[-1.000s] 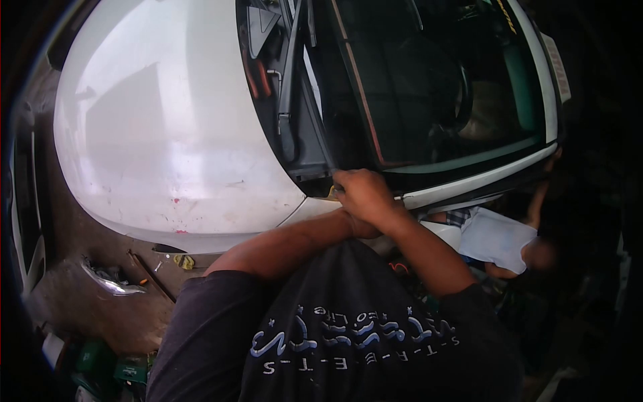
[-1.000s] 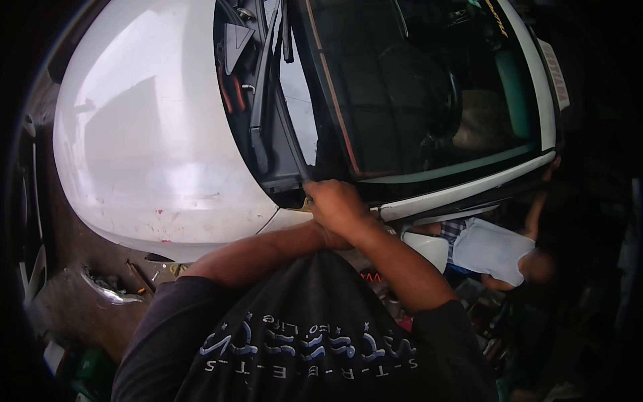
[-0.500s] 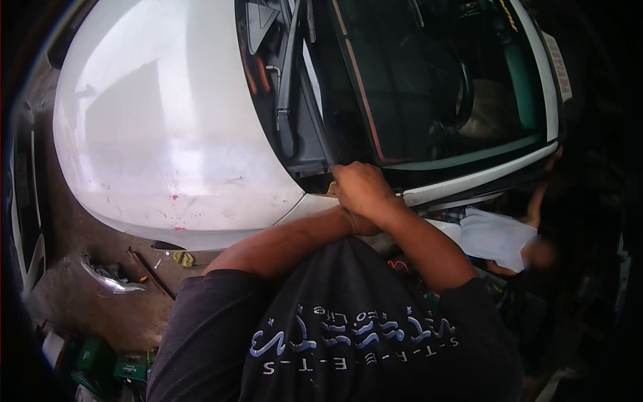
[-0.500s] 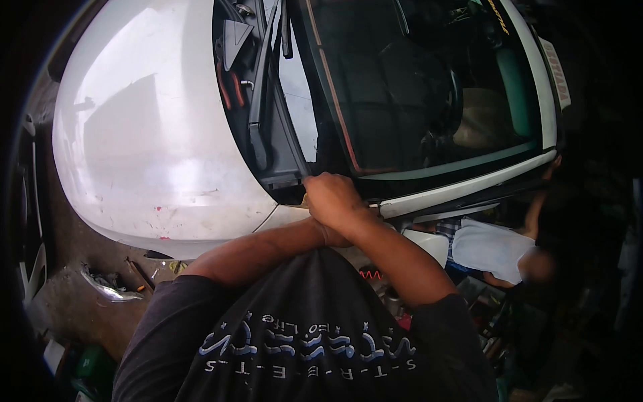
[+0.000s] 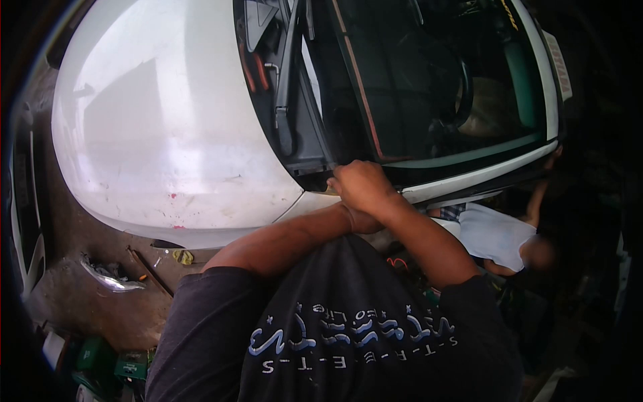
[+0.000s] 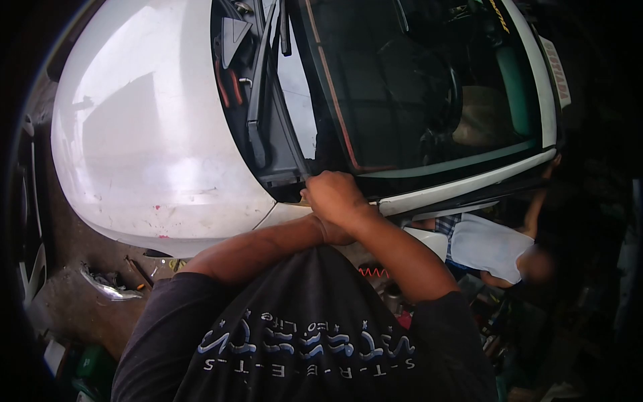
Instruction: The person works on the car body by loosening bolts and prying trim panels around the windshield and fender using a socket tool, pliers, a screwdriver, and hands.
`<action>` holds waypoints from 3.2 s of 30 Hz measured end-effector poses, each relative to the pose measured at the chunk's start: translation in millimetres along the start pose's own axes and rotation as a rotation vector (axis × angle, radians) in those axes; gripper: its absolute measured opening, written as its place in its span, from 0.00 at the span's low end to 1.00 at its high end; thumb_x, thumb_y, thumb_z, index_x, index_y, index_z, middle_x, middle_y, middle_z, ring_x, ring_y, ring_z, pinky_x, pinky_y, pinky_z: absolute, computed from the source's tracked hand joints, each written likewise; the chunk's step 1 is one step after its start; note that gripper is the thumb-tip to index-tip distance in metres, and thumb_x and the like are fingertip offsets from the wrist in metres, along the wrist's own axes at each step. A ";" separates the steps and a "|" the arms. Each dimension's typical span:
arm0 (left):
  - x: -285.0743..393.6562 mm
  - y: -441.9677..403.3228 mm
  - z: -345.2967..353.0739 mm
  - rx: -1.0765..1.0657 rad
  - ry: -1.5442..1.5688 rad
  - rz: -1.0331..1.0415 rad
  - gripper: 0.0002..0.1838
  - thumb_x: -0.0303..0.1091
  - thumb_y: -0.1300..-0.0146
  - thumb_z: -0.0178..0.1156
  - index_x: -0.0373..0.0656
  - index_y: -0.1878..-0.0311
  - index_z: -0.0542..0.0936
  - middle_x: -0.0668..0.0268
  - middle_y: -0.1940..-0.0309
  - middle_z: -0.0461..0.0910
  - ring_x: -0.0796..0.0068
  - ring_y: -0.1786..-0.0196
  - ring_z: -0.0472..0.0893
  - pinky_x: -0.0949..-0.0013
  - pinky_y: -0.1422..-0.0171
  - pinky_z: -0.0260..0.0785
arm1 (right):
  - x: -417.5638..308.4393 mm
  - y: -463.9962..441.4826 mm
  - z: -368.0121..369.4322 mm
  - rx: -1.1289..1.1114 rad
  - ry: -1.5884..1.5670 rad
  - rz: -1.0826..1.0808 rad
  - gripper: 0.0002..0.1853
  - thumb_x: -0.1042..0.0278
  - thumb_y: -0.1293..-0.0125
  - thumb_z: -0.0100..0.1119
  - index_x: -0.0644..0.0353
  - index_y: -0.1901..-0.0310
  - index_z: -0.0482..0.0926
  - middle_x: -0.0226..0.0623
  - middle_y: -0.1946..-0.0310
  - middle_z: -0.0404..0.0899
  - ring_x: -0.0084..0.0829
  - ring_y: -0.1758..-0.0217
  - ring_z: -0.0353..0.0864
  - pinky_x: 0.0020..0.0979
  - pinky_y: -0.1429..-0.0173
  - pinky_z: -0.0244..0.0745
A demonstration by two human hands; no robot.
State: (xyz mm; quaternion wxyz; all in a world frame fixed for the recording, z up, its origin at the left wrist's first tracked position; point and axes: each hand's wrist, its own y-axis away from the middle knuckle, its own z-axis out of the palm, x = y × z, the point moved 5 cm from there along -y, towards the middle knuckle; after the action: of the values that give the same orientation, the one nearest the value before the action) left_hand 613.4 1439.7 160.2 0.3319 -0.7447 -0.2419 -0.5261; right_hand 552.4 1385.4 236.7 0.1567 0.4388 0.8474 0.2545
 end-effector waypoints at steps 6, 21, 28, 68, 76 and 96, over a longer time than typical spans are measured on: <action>-1.6 -1.0 1.4 -0.009 0.011 -0.002 0.21 0.45 0.21 0.55 0.47 0.32 0.81 0.58 0.35 0.83 0.59 0.30 0.79 0.51 0.22 0.65 | 0.7 1.5 -2.2 -0.027 -0.013 -0.023 0.17 0.54 0.25 0.63 0.61 0.59 0.91 0.53 0.60 0.90 0.54 0.52 0.92 0.51 0.44 0.85; 8.8 -0.9 -14.0 -0.020 0.133 -0.028 0.21 0.46 0.21 0.56 0.48 0.32 0.81 0.58 0.35 0.83 0.59 0.30 0.79 0.51 0.22 0.64 | 0.1 -2.5 -3.2 -0.089 -0.019 -0.013 0.18 0.55 0.28 0.66 0.64 0.60 0.92 0.54 0.59 0.91 0.55 0.52 0.92 0.50 0.44 0.85; 19.1 0.4 -23.0 -0.015 0.071 0.016 0.22 0.46 0.22 0.56 0.47 0.32 0.81 0.57 0.35 0.82 0.59 0.29 0.78 0.51 0.22 0.64 | 3.6 0.1 -7.2 -0.035 -0.085 0.006 0.18 0.52 0.28 0.68 0.63 0.61 0.88 0.53 0.63 0.89 0.57 0.54 0.90 0.54 0.46 0.83; 5.5 5.3 -14.1 0.041 0.030 -0.003 0.25 0.47 0.21 0.56 0.46 0.29 0.80 0.57 0.32 0.81 0.61 0.26 0.77 0.54 0.19 0.64 | -7.7 2.3 8.0 0.114 0.097 -0.121 0.13 0.65 0.33 0.60 0.64 0.58 0.89 0.51 0.63 0.91 0.51 0.56 0.92 0.48 0.47 0.86; 6.4 5.4 -18.4 0.055 0.037 0.008 0.24 0.47 0.21 0.56 0.46 0.29 0.80 0.57 0.32 0.81 0.60 0.26 0.77 0.54 0.20 0.65 | -12.6 1.0 10.8 0.079 0.151 -0.069 0.12 0.65 0.36 0.59 0.63 0.62 0.90 0.51 0.64 0.91 0.50 0.55 0.92 0.48 0.47 0.85; 17.0 2.5 -16.6 0.119 0.041 0.037 0.23 0.45 0.21 0.56 0.45 0.30 0.80 0.57 0.32 0.81 0.60 0.26 0.77 0.54 0.20 0.66 | -33.8 -12.4 -11.9 -0.206 0.283 -0.143 0.11 0.66 0.37 0.62 0.59 0.60 0.91 0.45 0.60 0.92 0.46 0.51 0.93 0.48 0.47 0.84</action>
State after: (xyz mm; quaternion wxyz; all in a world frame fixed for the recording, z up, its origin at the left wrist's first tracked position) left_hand 610.5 1425.9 179.4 0.3903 -0.7170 -0.2521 -0.5196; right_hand 557.4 1348.0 240.8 0.0975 0.3190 0.8594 0.3875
